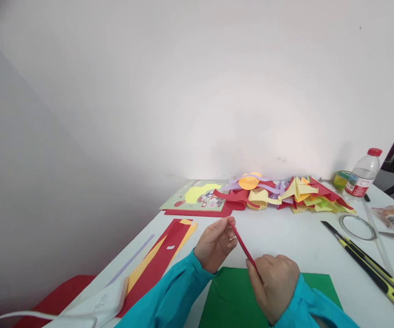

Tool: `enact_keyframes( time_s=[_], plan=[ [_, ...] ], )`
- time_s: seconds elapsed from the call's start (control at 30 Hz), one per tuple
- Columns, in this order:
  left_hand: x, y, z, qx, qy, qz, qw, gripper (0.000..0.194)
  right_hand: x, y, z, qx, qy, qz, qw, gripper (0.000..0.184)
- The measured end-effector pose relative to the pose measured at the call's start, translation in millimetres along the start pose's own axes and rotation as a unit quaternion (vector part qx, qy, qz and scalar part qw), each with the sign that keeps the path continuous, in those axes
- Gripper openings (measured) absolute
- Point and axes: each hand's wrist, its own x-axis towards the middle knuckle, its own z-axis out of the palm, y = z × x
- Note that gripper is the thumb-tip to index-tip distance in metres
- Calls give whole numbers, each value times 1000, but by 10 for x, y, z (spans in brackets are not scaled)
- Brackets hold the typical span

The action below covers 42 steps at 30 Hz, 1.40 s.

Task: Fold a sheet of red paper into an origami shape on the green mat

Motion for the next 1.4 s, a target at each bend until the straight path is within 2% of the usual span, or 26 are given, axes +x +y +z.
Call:
enact_keyframes(
  time_s=[0.5,0.6,0.67,0.7,0.73,0.83,0.9,1.0,1.07,1.17,1.2,1.27,1.33,1.4],
  plan=[
    [-39,-54,15,43,-7,26,999,29,-34,7,26,32,-40,29,998,43],
    [-40,-46,18,50,-3,29,998,29,-29,-4,17,92,-79,77,990,46],
    [-39,-32,15,60,-1,33,998,28,3,-19,-11,182,-136,146,963,49],
    [-39,-23,12,66,-2,36,997,28,29,-26,-30,248,-175,195,933,50],
    [-38,-13,9,72,-4,39,997,27,57,-30,-49,322,-213,249,888,50],
    [-36,15,3,82,-14,40,996,25,129,-15,-86,515,-276,375,719,49],
    [-36,24,5,79,-15,39,996,25,142,22,-67,594,-285,412,629,49],
    [-38,18,13,71,-15,39,997,26,96,83,33,688,-306,409,515,48],
    [-38,4,17,68,-15,34,997,27,42,93,120,758,-281,373,456,49],
    [-38,-17,17,62,-12,23,998,28,-34,49,212,839,-284,312,343,44],
    [-38,-23,15,58,-11,20,998,28,-52,26,227,857,-287,293,312,43],
    [-39,-34,11,48,-11,11,999,28,-80,-19,239,883,-289,257,267,40],
    [-41,-46,7,34,-15,-6,999,28,-98,-52,242,895,-290,234,245,39],
    [-47,-61,5,13,-24,-29,999,28,-108,-69,247,900,-291,220,239,39]
  ],
)
